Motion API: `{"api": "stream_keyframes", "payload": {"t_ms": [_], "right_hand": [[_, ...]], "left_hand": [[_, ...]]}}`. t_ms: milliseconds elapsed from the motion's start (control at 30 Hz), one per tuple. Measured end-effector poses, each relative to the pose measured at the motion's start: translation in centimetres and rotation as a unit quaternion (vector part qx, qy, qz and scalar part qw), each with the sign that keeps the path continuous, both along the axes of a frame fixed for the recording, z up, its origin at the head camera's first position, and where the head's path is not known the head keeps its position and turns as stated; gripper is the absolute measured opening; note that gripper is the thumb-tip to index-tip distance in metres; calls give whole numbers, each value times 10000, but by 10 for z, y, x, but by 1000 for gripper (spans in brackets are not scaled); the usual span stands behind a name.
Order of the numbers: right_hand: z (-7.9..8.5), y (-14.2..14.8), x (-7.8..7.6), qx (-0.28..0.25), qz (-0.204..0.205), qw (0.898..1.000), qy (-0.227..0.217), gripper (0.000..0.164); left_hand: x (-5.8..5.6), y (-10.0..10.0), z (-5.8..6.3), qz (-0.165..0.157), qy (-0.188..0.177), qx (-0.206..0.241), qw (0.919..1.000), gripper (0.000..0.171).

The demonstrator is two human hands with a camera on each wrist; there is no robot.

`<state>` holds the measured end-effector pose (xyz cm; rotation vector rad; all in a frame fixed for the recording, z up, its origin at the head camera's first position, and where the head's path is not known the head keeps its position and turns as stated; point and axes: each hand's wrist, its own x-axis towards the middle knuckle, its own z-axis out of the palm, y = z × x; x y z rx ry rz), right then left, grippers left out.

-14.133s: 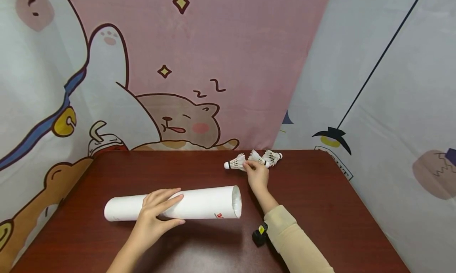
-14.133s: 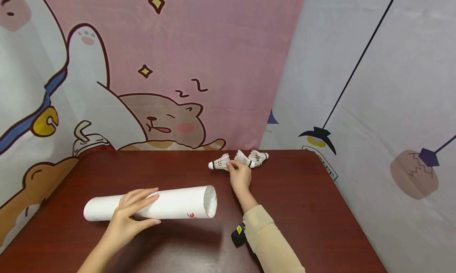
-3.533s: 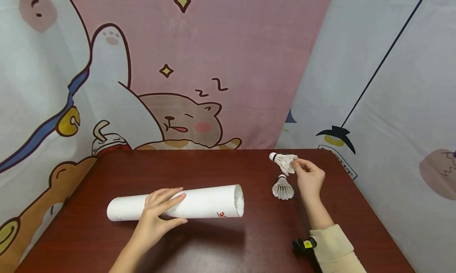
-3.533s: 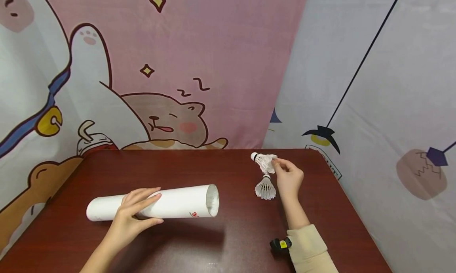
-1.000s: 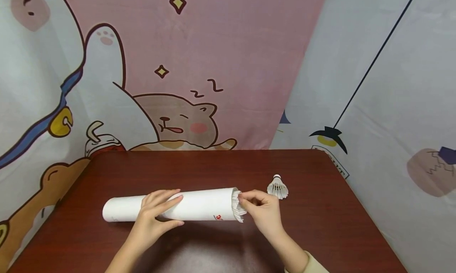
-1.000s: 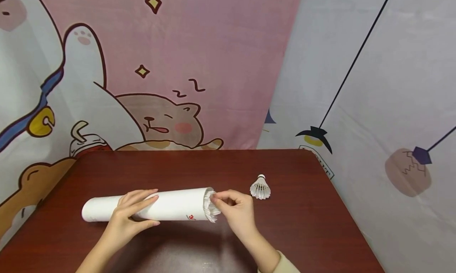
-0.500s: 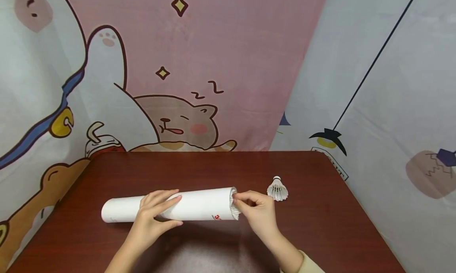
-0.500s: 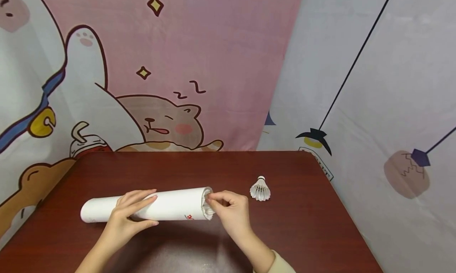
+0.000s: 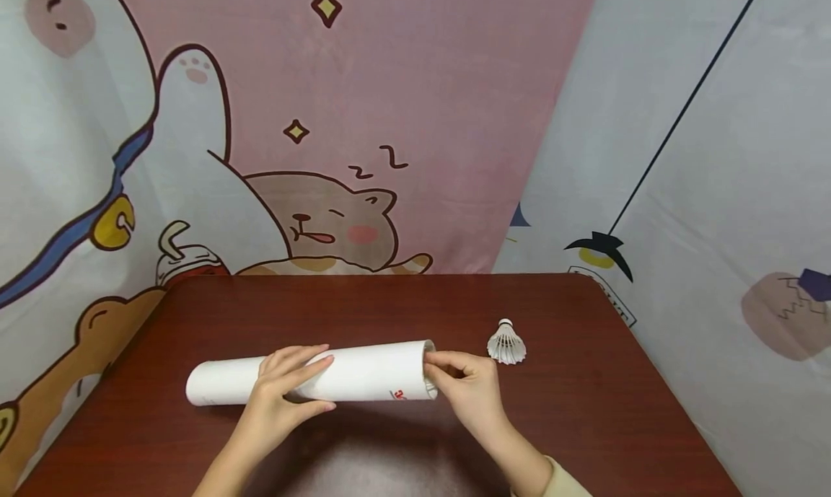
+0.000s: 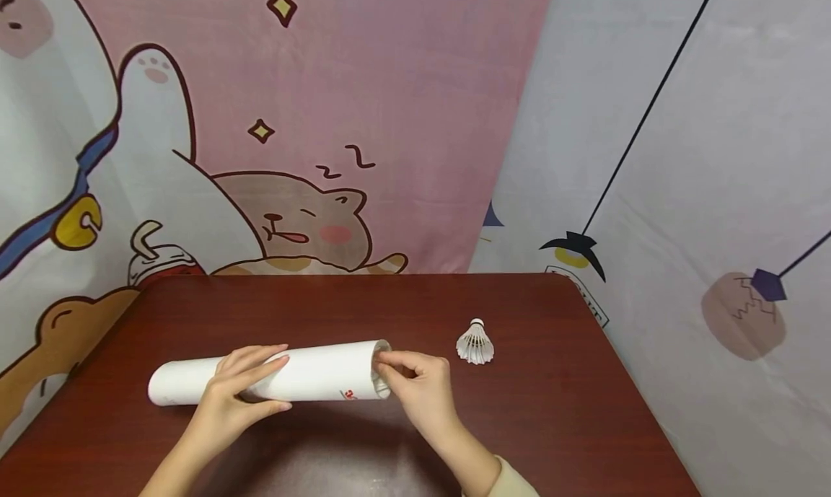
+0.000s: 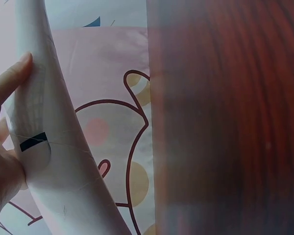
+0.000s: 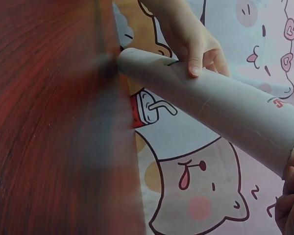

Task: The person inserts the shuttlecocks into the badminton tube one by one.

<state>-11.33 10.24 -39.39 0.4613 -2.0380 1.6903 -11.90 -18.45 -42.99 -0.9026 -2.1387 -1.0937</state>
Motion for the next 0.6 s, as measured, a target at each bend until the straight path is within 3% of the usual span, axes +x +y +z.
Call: {"api": "stream_keyframes", "payload": {"t_ms": [167, 433, 600], "right_hand": [[-11, 5, -6, 242, 21, 9983, 538, 21], [-13, 10, -8, 566, -114, 9841, 1680, 26], [-8, 17, -9, 366, -197, 9835, 1762, 33]], "left_hand": [[0, -1, 0, 34, 2, -35, 10000, 71], [1, -1, 1, 40, -30, 2, 10000, 71], [1, -2, 1, 25, 11, 0, 10000, 71]]}}
